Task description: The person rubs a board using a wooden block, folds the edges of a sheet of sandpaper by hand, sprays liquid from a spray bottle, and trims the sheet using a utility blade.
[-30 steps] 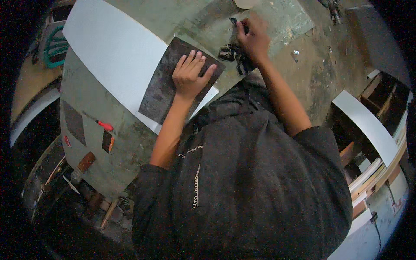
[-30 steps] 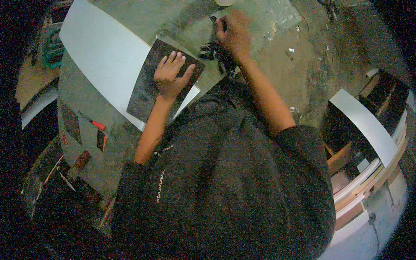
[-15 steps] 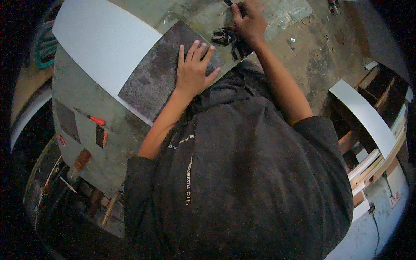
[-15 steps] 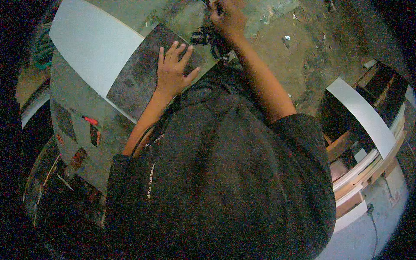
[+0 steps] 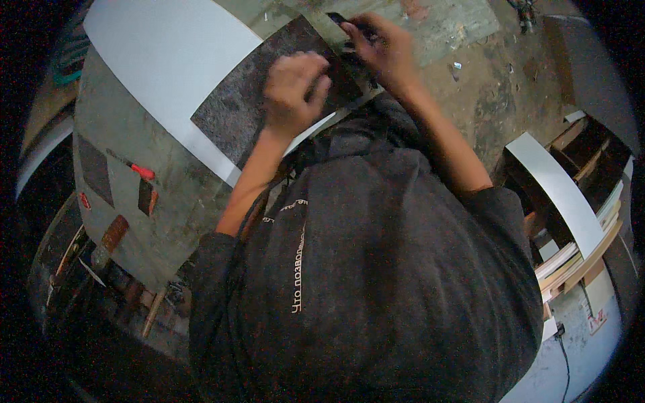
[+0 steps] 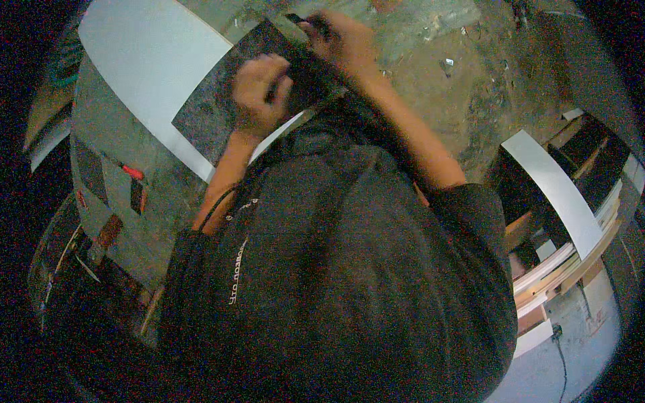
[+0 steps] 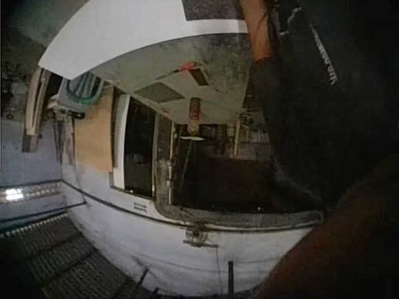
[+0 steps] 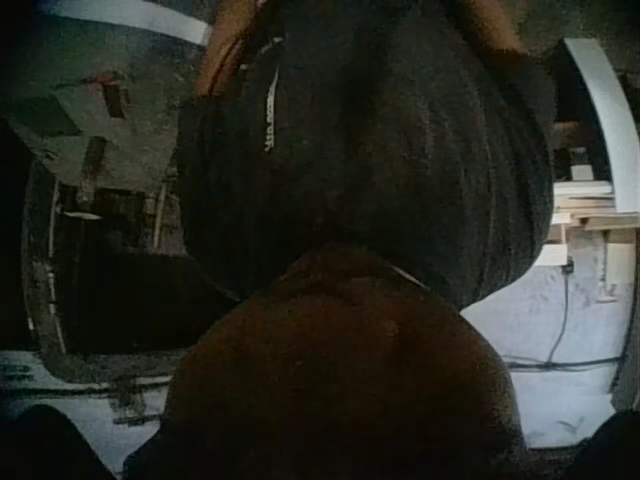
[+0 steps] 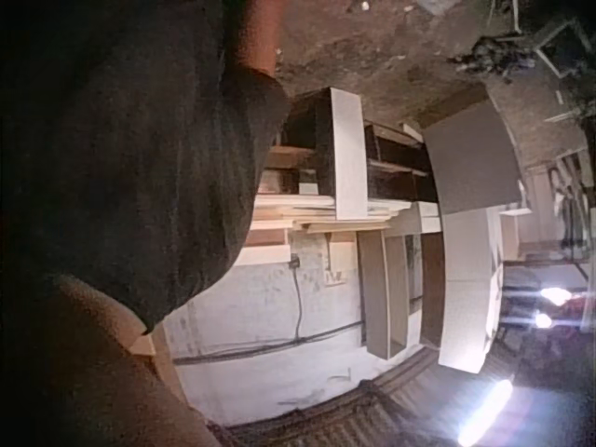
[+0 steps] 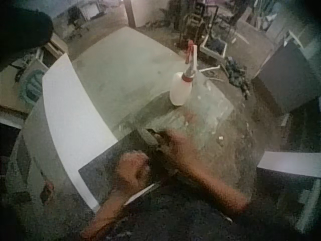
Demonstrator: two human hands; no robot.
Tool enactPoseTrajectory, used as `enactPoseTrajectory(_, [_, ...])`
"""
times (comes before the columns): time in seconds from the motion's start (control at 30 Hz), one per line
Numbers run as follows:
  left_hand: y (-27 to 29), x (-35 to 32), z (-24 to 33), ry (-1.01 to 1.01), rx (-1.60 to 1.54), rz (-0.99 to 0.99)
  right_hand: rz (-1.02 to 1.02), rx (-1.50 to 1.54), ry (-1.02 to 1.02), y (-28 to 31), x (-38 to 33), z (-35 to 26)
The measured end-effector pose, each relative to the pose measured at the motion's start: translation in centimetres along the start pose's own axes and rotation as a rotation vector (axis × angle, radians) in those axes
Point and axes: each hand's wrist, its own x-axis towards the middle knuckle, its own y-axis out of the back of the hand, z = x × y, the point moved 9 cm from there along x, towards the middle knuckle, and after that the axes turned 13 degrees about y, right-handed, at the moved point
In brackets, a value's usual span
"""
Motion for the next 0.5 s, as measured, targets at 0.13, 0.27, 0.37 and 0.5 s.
enactPoseTrajectory(0.13, [1.8, 2.2, -4.5, 0.248, 0.299, 0.085, -0.199, -0.245, 0.288, -4.5, 2.6, -2.9])
enactPoseTrajectory(0.27, [0.7, 1.9, -6.9, 0.304, 0.450, -0.009, -0.465, -0.422, 0.457, -10.4, 3.5, -3.0])
enactPoseTrajectory(0.37, [1.1, 2.1, -7.4, 0.321, 0.394, 0.023, -0.330, -0.315, 0.554, -10.1, 2.8, -4.2])
enactPoseTrajectory(0.5, [2.5, 1.8, -7.5, 0.364, 0.358, 0.157, -0.400, -0.252, 0.453, -9.4, 1.2, -5.0])
